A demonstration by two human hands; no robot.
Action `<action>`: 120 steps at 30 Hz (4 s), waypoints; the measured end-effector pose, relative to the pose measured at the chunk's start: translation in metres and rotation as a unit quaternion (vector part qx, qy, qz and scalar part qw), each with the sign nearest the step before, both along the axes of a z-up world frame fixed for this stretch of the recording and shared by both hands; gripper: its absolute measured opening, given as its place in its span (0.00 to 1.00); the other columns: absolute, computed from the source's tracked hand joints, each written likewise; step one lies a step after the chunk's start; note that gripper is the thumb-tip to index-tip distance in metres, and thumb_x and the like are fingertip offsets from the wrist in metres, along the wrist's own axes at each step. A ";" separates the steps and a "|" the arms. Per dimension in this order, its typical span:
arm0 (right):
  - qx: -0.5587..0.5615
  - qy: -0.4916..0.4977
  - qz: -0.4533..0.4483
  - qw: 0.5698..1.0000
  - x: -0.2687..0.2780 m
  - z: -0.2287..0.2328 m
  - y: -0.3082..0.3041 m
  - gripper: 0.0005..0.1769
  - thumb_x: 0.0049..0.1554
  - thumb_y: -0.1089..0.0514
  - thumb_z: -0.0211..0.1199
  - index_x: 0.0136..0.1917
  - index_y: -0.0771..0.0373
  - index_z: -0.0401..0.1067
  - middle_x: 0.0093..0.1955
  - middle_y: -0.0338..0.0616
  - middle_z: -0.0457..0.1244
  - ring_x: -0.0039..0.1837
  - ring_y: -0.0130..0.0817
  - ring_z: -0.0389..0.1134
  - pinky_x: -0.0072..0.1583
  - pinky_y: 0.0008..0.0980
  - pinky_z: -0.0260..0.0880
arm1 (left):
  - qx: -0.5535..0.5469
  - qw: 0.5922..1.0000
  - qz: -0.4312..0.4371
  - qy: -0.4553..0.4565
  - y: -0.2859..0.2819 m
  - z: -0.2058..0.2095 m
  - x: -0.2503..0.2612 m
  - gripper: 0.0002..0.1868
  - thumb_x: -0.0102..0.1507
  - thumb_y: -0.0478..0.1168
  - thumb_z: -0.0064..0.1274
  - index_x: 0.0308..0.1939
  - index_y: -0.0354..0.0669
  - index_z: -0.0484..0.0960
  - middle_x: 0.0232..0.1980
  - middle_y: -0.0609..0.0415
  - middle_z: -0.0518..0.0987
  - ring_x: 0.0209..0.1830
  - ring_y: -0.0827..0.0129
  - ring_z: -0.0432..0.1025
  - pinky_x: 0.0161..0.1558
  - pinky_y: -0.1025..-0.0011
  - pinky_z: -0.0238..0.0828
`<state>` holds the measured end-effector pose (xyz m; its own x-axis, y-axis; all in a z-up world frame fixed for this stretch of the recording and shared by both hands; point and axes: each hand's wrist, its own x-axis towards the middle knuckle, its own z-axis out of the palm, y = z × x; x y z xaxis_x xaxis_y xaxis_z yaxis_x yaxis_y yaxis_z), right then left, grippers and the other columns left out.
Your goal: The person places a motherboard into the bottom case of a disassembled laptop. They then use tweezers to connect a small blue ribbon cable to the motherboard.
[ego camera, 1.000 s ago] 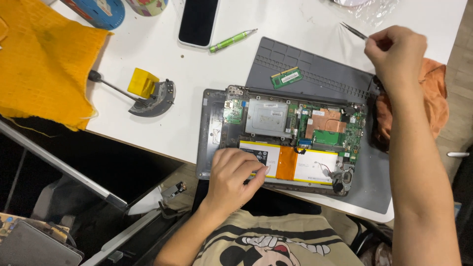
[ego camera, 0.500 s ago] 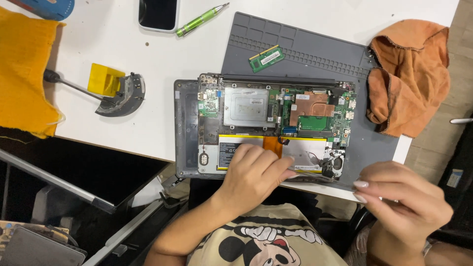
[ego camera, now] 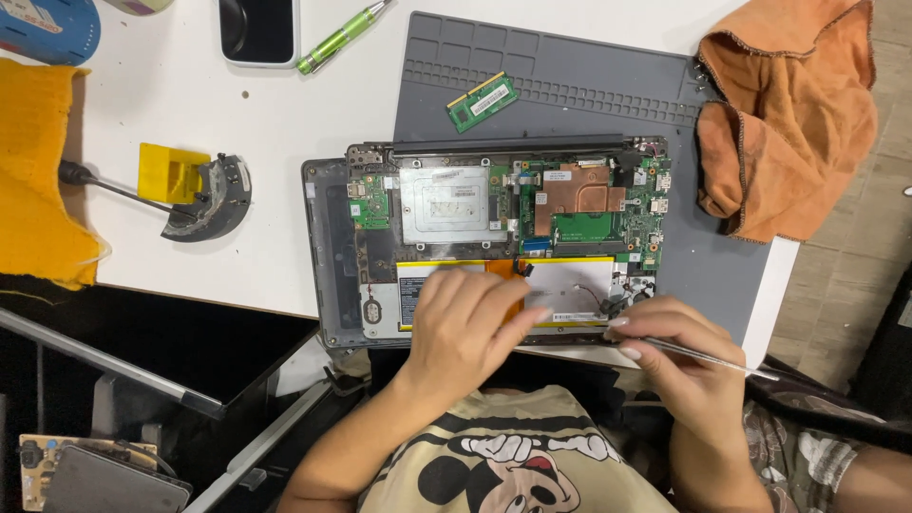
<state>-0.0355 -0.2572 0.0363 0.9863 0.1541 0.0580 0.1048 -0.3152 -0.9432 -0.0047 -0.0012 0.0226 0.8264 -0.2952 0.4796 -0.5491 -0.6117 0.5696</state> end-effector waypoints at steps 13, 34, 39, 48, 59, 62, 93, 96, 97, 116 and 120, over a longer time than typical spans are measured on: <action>-0.068 -0.045 0.032 0.996 0.051 0.003 0.023 0.06 0.60 0.67 0.66 0.51 0.70 0.78 0.55 0.56 0.70 0.57 0.44 0.74 0.65 0.35 0.76 | -0.012 0.990 0.130 0.044 0.005 -0.023 0.010 0.05 0.61 0.33 0.60 0.39 0.46 0.83 0.40 0.57 0.81 0.39 0.63 0.74 0.42 0.67 0.63; -0.001 0.011 -0.041 0.999 0.062 -0.030 0.019 0.05 0.61 0.70 0.66 0.48 0.70 0.70 0.51 0.62 0.69 0.57 0.50 0.74 0.63 0.39 0.76 | 0.080 0.989 0.107 0.061 -0.007 -0.026 0.015 0.20 0.63 0.28 0.53 0.57 0.46 0.84 0.54 0.51 0.78 0.48 0.58 0.73 0.52 0.60 0.61; 0.008 0.012 -0.046 0.999 0.062 -0.032 0.017 0.05 0.61 0.69 0.66 0.48 0.69 0.70 0.50 0.61 0.69 0.56 0.50 0.75 0.63 0.39 0.75 | 0.101 0.988 0.096 0.070 -0.009 -0.022 0.017 0.11 0.68 0.39 0.61 0.55 0.49 0.84 0.54 0.51 0.77 0.50 0.59 0.72 0.54 0.60 0.61; 0.025 0.020 -0.048 0.998 0.063 -0.030 0.020 0.06 0.60 0.69 0.67 0.48 0.69 0.70 0.50 0.62 0.69 0.56 0.49 0.75 0.63 0.38 0.75 | 0.105 0.986 0.091 0.091 -0.012 -0.021 0.017 0.09 0.71 0.42 0.60 0.55 0.49 0.84 0.55 0.52 0.76 0.52 0.58 0.70 0.57 0.60 0.59; 0.036 0.031 -0.038 0.998 0.066 -0.027 0.020 0.05 0.60 0.68 0.65 0.48 0.70 0.70 0.50 0.64 0.69 0.55 0.49 0.75 0.62 0.38 0.75 | 0.077 0.987 0.089 0.107 -0.013 -0.024 0.019 0.10 0.70 0.41 0.64 0.54 0.52 0.83 0.55 0.55 0.75 0.52 0.59 0.70 0.56 0.61 0.58; 0.038 0.030 -0.034 0.998 0.066 -0.028 0.020 0.04 0.60 0.69 0.65 0.47 0.70 0.70 0.50 0.62 0.70 0.55 0.48 0.74 0.62 0.37 0.76 | 0.073 0.988 0.091 0.099 -0.013 -0.024 0.020 0.08 0.70 0.42 0.64 0.52 0.51 0.84 0.54 0.55 0.76 0.51 0.60 0.69 0.56 0.62 0.56; 0.018 0.021 -0.039 0.999 0.067 -0.028 0.023 0.06 0.60 0.68 0.66 0.48 0.70 0.70 0.50 0.62 0.70 0.55 0.48 0.74 0.62 0.37 0.75 | 0.137 0.983 0.109 0.058 -0.014 -0.030 0.016 0.14 0.70 0.47 0.65 0.59 0.54 0.83 0.54 0.56 0.78 0.49 0.63 0.72 0.56 0.63 0.60; 0.024 0.025 -0.036 0.999 0.068 -0.027 0.023 0.06 0.60 0.67 0.65 0.49 0.70 0.69 0.50 0.63 0.70 0.56 0.49 0.75 0.63 0.38 0.75 | 0.137 0.982 0.112 0.062 -0.015 -0.031 0.015 0.14 0.70 0.48 0.64 0.58 0.54 0.83 0.54 0.55 0.77 0.49 0.62 0.71 0.55 0.62 0.60; 0.031 0.032 -0.039 0.998 0.068 -0.027 0.023 0.06 0.61 0.67 0.65 0.49 0.70 0.69 0.50 0.64 0.69 0.56 0.49 0.75 0.62 0.38 0.75 | 0.130 0.983 0.110 0.063 -0.015 -0.031 0.015 0.13 0.70 0.47 0.65 0.57 0.54 0.83 0.54 0.55 0.77 0.49 0.62 0.71 0.55 0.62 0.60; 0.026 0.052 -0.062 0.996 0.065 -0.026 0.026 0.05 0.61 0.71 0.65 0.47 0.71 0.70 0.49 0.61 0.69 0.56 0.48 0.74 0.62 0.35 0.73 | 0.097 0.988 0.095 0.076 -0.013 -0.028 0.016 0.10 0.70 0.43 0.65 0.53 0.51 0.83 0.54 0.54 0.76 0.48 0.61 0.71 0.55 0.62 0.59; 0.037 0.046 -0.070 0.996 0.061 -0.033 0.022 0.06 0.61 0.70 0.66 0.47 0.70 0.70 0.49 0.60 0.69 0.56 0.47 0.74 0.61 0.35 0.75 | 0.095 0.989 0.085 0.076 -0.012 -0.028 0.016 0.12 0.69 0.41 0.66 0.54 0.50 0.82 0.53 0.54 0.76 0.48 0.61 0.72 0.55 0.62 0.59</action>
